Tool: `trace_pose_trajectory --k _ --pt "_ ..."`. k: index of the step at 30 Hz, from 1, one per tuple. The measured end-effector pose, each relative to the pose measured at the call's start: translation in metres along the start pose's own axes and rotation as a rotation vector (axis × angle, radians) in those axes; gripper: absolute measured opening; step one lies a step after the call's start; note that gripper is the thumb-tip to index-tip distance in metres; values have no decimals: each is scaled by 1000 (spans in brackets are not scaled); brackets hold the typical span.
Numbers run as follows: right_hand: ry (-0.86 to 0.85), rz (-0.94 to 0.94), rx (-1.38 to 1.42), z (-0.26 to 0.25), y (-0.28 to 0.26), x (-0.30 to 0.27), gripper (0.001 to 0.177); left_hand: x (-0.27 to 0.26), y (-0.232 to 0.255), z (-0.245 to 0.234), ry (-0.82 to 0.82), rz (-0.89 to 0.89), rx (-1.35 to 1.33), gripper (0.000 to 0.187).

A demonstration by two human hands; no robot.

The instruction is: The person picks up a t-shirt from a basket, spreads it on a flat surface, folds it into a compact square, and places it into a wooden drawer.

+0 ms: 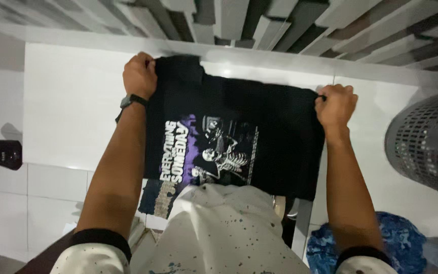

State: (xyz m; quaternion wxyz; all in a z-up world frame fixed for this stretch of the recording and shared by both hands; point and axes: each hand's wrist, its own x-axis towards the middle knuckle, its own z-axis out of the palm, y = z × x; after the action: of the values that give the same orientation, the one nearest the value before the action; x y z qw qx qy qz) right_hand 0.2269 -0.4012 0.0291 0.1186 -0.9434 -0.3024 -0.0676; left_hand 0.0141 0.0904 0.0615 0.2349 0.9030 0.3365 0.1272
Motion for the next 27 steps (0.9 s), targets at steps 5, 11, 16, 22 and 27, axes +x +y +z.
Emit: trace_pose_trajectory --k 5,11,16,22,27 --pt "177 181 326 -21 -5 -35 13 -18 -1 -49 102 227 -267 2" --pt "315 278 719 -46 -16 -102 15 -101 -9 -121 57 164 -437 9" --pt "416 300 834 -47 -33 -198 14 -229 -27 -131 173 21 -598 22" --pt "171 335 588 -33 -64 -261 17 -324 -71 -61 237 -364 -764 23" --pt "159 236 435 -32 -70 -260 13 -333 -94 -29 242 -513 -700 28"
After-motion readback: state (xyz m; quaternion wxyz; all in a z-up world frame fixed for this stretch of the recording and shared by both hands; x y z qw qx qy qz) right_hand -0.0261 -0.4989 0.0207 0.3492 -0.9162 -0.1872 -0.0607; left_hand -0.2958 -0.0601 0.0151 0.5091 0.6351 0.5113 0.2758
